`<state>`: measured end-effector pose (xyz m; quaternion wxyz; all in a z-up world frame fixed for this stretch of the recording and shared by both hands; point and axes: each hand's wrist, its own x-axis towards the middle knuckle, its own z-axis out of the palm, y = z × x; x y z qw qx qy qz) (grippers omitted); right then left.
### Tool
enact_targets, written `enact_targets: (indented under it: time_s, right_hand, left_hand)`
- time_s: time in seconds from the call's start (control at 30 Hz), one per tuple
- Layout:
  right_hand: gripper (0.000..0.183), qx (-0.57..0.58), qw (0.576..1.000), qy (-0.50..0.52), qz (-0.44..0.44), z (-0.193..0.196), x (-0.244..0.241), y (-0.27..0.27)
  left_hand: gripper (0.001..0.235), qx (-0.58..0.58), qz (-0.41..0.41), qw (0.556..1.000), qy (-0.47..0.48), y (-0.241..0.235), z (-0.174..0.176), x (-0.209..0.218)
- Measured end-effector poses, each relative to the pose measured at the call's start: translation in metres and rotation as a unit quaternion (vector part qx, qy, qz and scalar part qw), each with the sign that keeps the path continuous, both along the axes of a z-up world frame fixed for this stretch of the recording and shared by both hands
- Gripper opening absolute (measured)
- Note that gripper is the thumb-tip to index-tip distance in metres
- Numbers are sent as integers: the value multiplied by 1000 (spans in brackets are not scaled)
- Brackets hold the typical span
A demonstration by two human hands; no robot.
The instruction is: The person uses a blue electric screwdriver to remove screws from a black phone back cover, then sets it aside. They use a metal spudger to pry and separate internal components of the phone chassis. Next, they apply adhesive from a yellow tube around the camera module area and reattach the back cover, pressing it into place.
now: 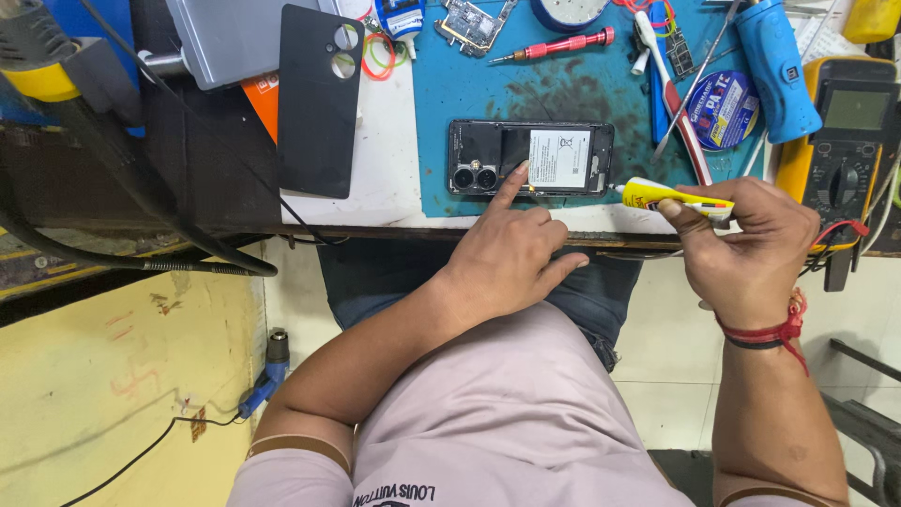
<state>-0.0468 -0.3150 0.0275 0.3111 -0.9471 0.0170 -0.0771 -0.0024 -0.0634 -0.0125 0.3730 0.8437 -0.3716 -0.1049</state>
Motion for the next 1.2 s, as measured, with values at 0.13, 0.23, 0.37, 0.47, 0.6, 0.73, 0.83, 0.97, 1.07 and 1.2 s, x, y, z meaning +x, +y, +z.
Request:
enact_targets:
  time_s: [0.13,0.23,0.37,0.47,0.6,0.73,0.83,0.97,1.07,1.2]
  right_hand:
    - [12,21,1000,10,-5,5,-6,6]
    - [12,21,1000,13,-15,0,-12,8]
    - [13,85,996,4,-23,-21,-20,-1]
    - [14,233,970,-4,-64,-39,-22,-4]
    - [13,442,887,-77,-113,-64,-28,3]
    - [11,525,838,-102,-110,-75,-29,15]
    - [12,515,845,-109,-91,-80,-36,15]
    - [15,519,843,-99,-98,-89,-36,8]
    - [18,531,836,-76,-117,-92,-35,7]
    - [17,533,835,-95,-98,-92,-32,11]
  left_hand:
    - [34,-8,5,1000,-5,0,0,0]
    - [34,-5,2,1000,-5,1,4,2]
    - [27,-81,23,996,-42,4,26,1]
    - [15,-222,-46,973,33,7,55,-17]
    - [16,-260,-220,918,202,3,71,-61]
    - [17,-189,-292,915,206,11,47,-68]
    - [18,-165,-317,909,215,6,30,-74]
    - [20,-150,-334,903,224,1,17,-83]
    - [21,-146,-327,904,232,4,12,-90]
    - [24,-143,-325,904,237,-16,14,-89]
